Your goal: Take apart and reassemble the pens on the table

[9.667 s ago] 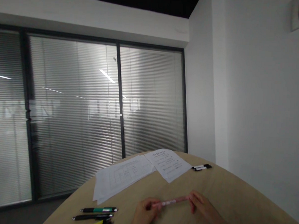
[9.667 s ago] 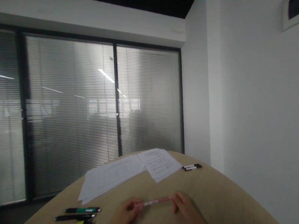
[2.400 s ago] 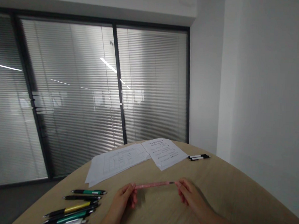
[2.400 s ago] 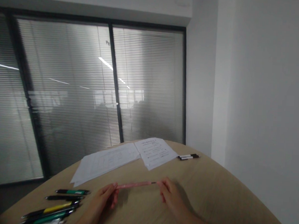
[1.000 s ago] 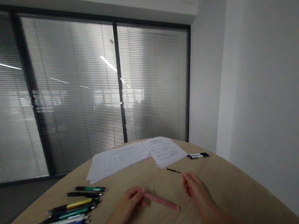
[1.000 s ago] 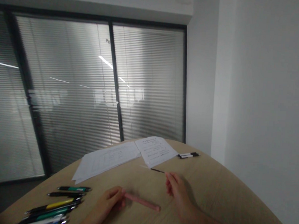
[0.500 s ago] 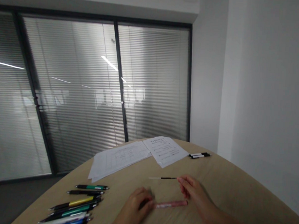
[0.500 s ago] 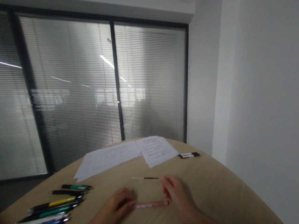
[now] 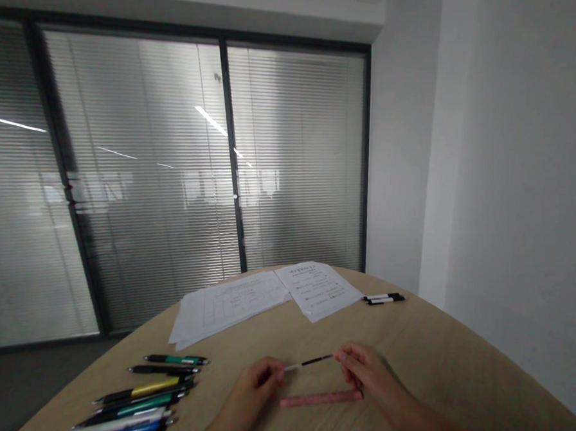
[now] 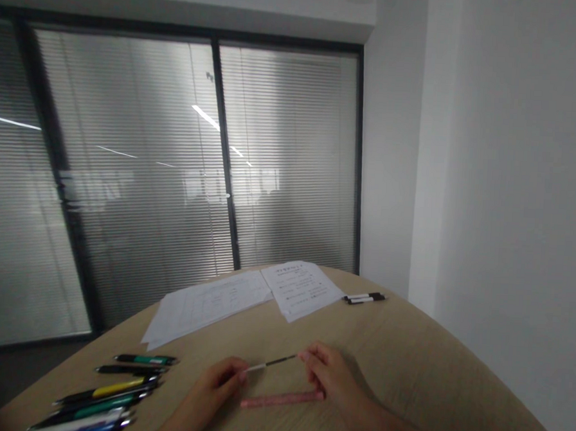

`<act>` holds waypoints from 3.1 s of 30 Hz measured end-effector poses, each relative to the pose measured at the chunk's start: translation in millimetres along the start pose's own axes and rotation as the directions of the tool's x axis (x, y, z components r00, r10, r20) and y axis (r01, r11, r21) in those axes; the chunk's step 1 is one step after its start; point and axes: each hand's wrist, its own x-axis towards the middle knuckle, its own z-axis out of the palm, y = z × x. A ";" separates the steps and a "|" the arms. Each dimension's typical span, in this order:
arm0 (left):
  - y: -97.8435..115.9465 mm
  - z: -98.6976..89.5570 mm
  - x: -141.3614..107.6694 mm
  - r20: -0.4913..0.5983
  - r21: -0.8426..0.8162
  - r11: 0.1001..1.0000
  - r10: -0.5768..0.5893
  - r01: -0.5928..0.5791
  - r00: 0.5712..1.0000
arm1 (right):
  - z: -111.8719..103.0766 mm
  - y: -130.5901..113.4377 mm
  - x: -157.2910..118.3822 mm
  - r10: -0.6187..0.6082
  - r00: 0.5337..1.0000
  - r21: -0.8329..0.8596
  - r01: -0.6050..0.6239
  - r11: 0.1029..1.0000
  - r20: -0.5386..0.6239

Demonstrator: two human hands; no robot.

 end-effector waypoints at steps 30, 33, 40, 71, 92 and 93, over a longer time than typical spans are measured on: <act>0.0 -6.5 -1.5 -0.101 0.499 0.860 0.177 -0.104 0.979 | -16.5 -13.3 5.1 -0.323 0.943 -0.873 0.223 0.434 0.080; 2.2 -5.4 -1.7 -0.099 0.509 0.854 0.177 -0.103 0.979 | -19.8 -23.0 5.3 -0.373 0.916 -0.966 0.217 0.143 0.151; -3.4 -5.8 0.0 -0.064 0.553 0.826 0.172 -0.109 0.983 | -30.5 -30.7 8.5 -0.239 0.929 -0.959 0.274 -0.069 0.283; -0.7 -3.8 2.1 0.004 0.219 0.970 0.105 -0.103 0.994 | -21.9 -29.7 0.4 -0.427 0.833 -0.801 0.504 0.324 0.351; -11.4 -11.0 5.1 -0.179 0.559 0.829 0.106 0.013 0.978 | -54.3 11.6 27.5 -0.377 0.920 -0.873 0.271 0.407 0.110; -12.1 -10.5 5.7 -0.179 0.575 0.818 0.089 0.031 0.980 | -53.2 9.2 25.3 -0.404 0.907 -0.875 0.288 0.390 0.119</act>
